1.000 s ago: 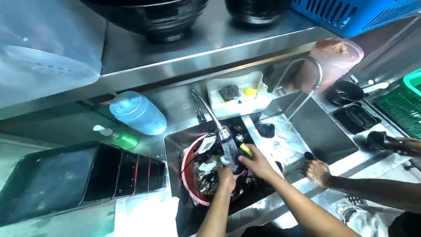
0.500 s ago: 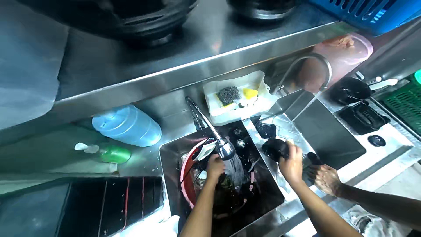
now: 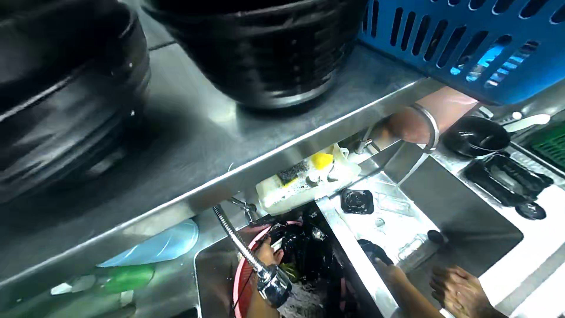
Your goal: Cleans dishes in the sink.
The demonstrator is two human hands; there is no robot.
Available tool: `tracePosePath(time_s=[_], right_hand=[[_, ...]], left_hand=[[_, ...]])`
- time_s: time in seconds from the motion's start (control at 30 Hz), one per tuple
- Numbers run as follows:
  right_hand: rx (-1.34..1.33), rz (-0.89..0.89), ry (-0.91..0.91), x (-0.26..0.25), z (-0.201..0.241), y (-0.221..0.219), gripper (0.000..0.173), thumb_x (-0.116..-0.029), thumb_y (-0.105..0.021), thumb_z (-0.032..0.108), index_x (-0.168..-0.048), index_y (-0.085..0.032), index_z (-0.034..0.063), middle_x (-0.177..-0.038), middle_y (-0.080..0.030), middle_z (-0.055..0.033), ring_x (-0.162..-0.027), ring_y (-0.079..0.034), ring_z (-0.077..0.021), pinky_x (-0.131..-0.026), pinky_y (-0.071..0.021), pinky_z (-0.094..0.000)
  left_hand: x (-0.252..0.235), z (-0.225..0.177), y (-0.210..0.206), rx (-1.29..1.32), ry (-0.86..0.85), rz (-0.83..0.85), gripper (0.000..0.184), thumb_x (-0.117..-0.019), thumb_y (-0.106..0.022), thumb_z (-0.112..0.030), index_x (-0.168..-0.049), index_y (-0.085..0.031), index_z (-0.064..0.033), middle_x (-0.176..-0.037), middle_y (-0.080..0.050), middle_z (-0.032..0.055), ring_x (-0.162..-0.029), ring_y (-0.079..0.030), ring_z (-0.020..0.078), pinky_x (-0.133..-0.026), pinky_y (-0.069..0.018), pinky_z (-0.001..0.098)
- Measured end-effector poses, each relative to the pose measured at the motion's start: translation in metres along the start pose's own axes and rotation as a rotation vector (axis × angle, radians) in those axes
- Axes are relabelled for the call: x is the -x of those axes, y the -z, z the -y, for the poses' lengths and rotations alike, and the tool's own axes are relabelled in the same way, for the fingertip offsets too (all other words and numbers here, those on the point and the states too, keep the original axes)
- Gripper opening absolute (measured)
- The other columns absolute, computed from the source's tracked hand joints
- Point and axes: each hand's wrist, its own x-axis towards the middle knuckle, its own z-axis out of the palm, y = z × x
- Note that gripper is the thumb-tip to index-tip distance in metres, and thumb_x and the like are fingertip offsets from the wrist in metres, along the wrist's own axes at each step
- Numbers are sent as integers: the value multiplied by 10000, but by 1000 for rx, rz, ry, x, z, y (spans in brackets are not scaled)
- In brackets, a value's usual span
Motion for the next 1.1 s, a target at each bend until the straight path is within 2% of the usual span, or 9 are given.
tracePosePath(time_s=[0.1,0.33,0.43,0.57,0.7,0.8,0.87,0.97,1.1], right_hand=[[41,-202,212,4,34,13,560,-1062,-475,498,-1163,-709,-1,-1134,-700,-260,-1100,-664,-417,-962,-494,-626],[-94,-349,1418,137,242,60,486,-1008,-427,182,-1458,-526,30,-1367,-616,-190,-1282,-581,-318,-1087,-456,-542],[314,-238,1527,159,327,49,382,-996,-541,167,-1341,-624,28,-1287,-669,-191,-1233,-610,-379,-1044,-478,-574],[1056,156,1294,128,395,8,466,-983,-620,215,-1414,-573,45,-1498,-512,-201,-1417,-428,-417,-1160,-328,-616],[1317,155,1151,79,405,-26,535,-866,-749,243,-1335,-626,17,-1495,-496,-217,-1393,-416,-477,-1082,-361,-712],[929,325,1141,99,405,0,379,-905,-721,143,-1224,-650,-50,-1220,-640,-295,-1157,-604,-462,-967,-456,-690],[505,490,1093,121,401,30,435,-916,-664,34,-1346,-600,33,-1242,-644,-219,-1116,-627,-350,-949,-512,-580],[132,699,1141,184,359,63,431,-844,-583,7,-1261,-643,97,-1075,-697,-94,-887,-667,-190,-742,-577,-417],[316,649,1304,236,218,12,416,-931,-657,119,-1344,-623,154,-1227,-684,-92,-1084,-673,-229,-922,-574,-482]], left_hand=[[11,18,7,-95,-118,-58,527,-1040,-536,-261,-1457,-434,45,-1405,-507,306,-1182,-587,419,-909,-540,555],[73,14,-17,243,34,-166,373,-1017,-488,-89,-1375,-468,14,-1257,-562,246,-973,-583,297,-812,-526,427],[74,29,-8,417,13,-202,382,-1005,-416,5,-1386,-439,-4,-1198,-559,213,-914,-568,261,-775,-524,396],[68,116,70,447,-272,-62,416,-1118,-347,-241,-1435,-449,9,-1312,-591,218,-1131,-610,265,-929,-545,460],[149,91,75,637,-91,-144,217,-984,-429,-148,-1159,-520,-57,-901,-658,134,-725,-674,249,-598,-585,448],[182,99,80,810,14,45,307,-967,-439,-205,-1208,-526,-37,-1005,-690,222,-825,-704,373,-673,-591,566],[191,99,75,856,36,149,368,-949,-450,-275,-1221,-544,-47,-1057,-696,233,-888,-709,396,-715,-590,590],[193,91,60,957,-5,310,423,-938,-460,-361,-1189,-589,-46,-1077,-704,224,-953,-712,387,-777,-589,606],[199,74,31,961,-60,375,570,-1011,-339,-543,-1332,-547,-120,-1217,-671,191,-1086,-674,373,-862,-554,630]])
